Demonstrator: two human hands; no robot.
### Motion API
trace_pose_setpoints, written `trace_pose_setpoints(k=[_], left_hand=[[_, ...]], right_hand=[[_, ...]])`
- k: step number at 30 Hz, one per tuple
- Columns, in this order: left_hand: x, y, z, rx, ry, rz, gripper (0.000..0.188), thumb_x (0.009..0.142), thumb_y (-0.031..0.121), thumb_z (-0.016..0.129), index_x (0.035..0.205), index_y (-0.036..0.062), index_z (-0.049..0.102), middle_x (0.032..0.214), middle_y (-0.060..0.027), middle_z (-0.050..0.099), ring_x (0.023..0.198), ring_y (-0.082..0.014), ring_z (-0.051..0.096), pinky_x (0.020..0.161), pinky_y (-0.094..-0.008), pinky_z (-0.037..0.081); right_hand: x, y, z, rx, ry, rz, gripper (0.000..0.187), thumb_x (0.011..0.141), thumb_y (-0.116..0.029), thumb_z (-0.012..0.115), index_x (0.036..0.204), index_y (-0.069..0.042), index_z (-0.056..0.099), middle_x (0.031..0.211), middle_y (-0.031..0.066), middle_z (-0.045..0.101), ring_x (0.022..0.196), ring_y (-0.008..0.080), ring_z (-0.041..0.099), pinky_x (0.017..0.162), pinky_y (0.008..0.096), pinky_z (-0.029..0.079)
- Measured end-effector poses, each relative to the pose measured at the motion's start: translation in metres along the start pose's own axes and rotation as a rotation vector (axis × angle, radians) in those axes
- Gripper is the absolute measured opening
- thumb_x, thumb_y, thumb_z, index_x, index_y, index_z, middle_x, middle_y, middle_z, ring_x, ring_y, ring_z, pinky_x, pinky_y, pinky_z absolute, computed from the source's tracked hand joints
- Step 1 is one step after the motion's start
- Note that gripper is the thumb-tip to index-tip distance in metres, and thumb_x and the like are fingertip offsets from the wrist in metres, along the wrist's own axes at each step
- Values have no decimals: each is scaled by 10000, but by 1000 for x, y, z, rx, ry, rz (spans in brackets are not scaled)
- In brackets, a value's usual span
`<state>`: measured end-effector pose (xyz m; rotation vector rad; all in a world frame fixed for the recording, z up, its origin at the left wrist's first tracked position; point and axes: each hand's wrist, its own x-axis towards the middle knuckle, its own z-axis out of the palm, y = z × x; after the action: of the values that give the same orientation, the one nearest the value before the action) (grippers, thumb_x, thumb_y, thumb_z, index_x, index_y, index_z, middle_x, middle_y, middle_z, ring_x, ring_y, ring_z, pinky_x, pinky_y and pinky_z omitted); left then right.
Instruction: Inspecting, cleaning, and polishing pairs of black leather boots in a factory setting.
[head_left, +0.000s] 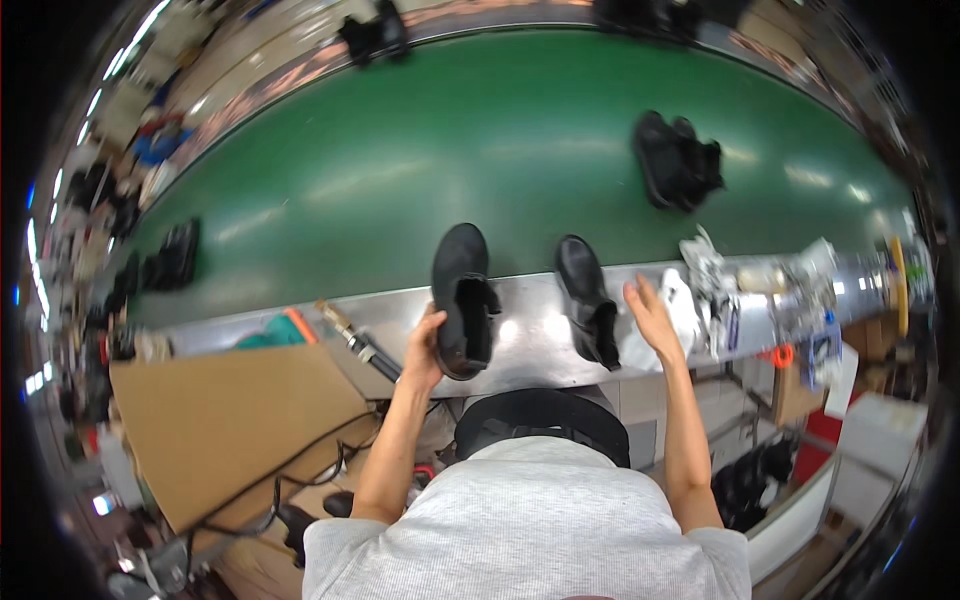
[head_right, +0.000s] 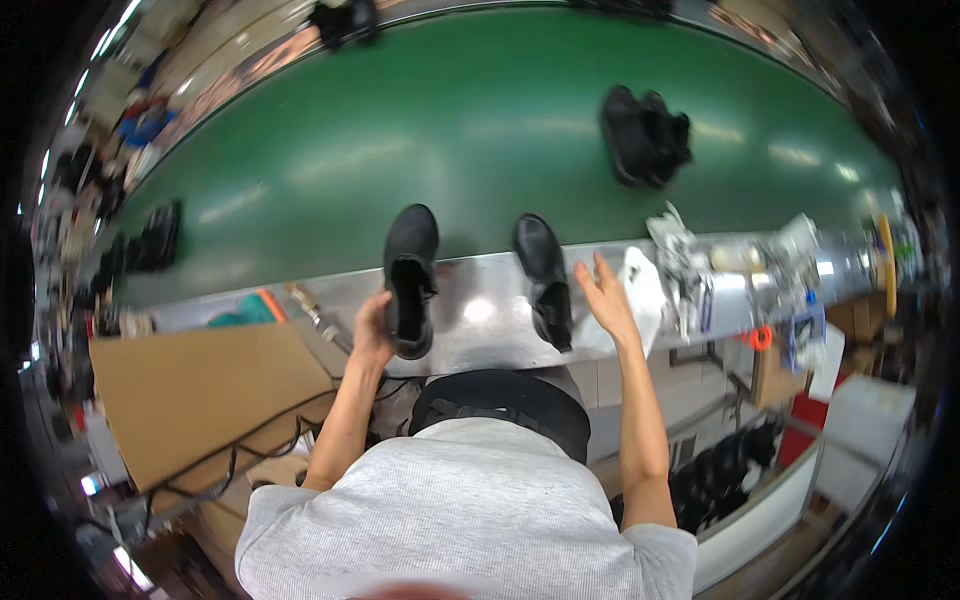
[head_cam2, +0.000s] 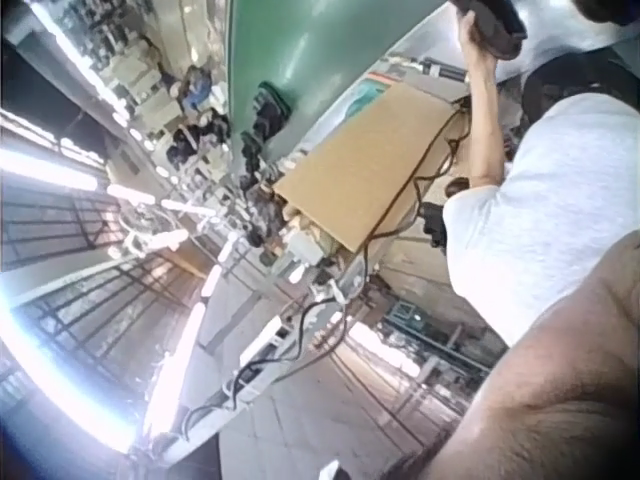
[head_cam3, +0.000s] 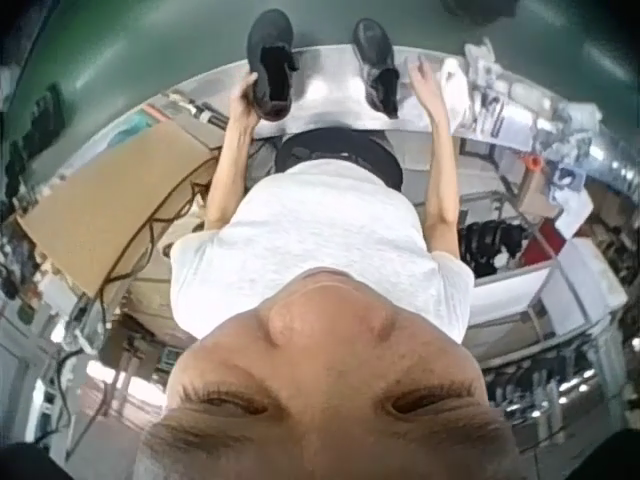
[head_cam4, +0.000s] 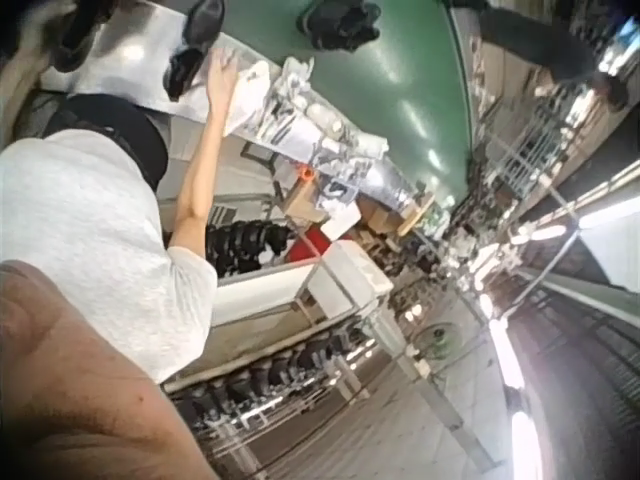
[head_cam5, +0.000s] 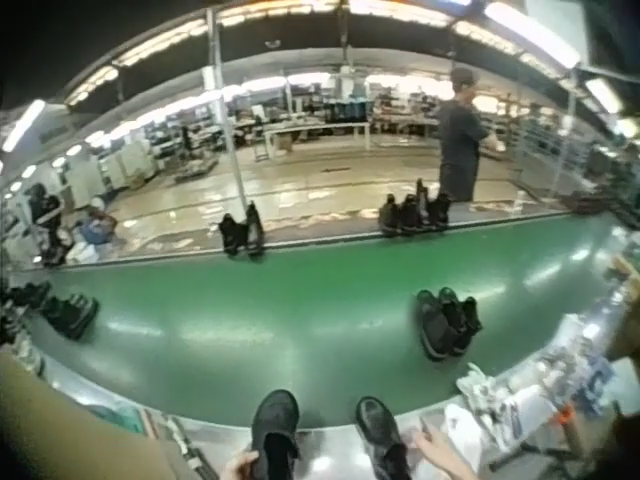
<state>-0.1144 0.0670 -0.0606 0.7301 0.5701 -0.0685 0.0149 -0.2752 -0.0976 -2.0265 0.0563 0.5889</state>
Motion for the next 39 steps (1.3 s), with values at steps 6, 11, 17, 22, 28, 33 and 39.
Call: trace_pose_setpoints(k=[6,11,17,22,28,33,39], left_hand=[[-14,-46,-71,-183,197,23,402,875,313,541,1163,34,505,1093,-74,583,956,-166,585,848,-320,477],[4,-79,-97,532,628,255,523,887,425,546,1186,-3,512,1074,-102,590,981,-194,556,897,-313,402],[-30,-27,-84,338,751,6,553,924,456,445,1305,55,454,1255,-137,514,1114,-224,484,946,-346,363],[-61,34,34,935,445,485,385,948,253,472,1205,-33,500,1166,-128,549,1126,-193,487,982,-323,351],[30,-90,69,346,404,-157,535,885,370,524,1298,43,432,1199,-76,527,1074,-189,512,923,-361,355],[51,-121,19,540,650,85,577,891,388,513,1312,9,405,1214,-91,514,1106,-184,483,941,-340,335],[63,-93,28,425,493,-80,686,898,560,412,1346,42,377,1302,-131,474,1210,-236,438,1006,-411,307]], right_hand=[[5,-49,71,200,-471,292,1006,741,-658,554,1457,-130,84,1394,180,355,1275,346,357,878,547,398],[2,-77,158,195,-752,180,966,785,-665,493,1457,-124,58,1447,185,255,1267,378,365,834,486,479],[51,-69,124,-310,-357,-476,702,717,-507,697,1165,19,573,1250,230,509,1246,349,389,958,452,390],[134,-108,-87,-1045,634,-315,724,576,-295,815,1214,-159,502,1338,225,340,1311,400,219,945,636,297],[200,-47,-156,-789,229,-578,289,601,-163,792,831,-32,677,990,117,536,921,317,521,813,385,449],[146,-78,-94,-588,240,-692,232,639,-117,747,794,15,635,882,112,545,863,321,524,763,398,444],[-25,-83,13,-410,-143,-698,195,653,-90,723,813,-30,629,910,131,497,861,318,491,762,393,448]])
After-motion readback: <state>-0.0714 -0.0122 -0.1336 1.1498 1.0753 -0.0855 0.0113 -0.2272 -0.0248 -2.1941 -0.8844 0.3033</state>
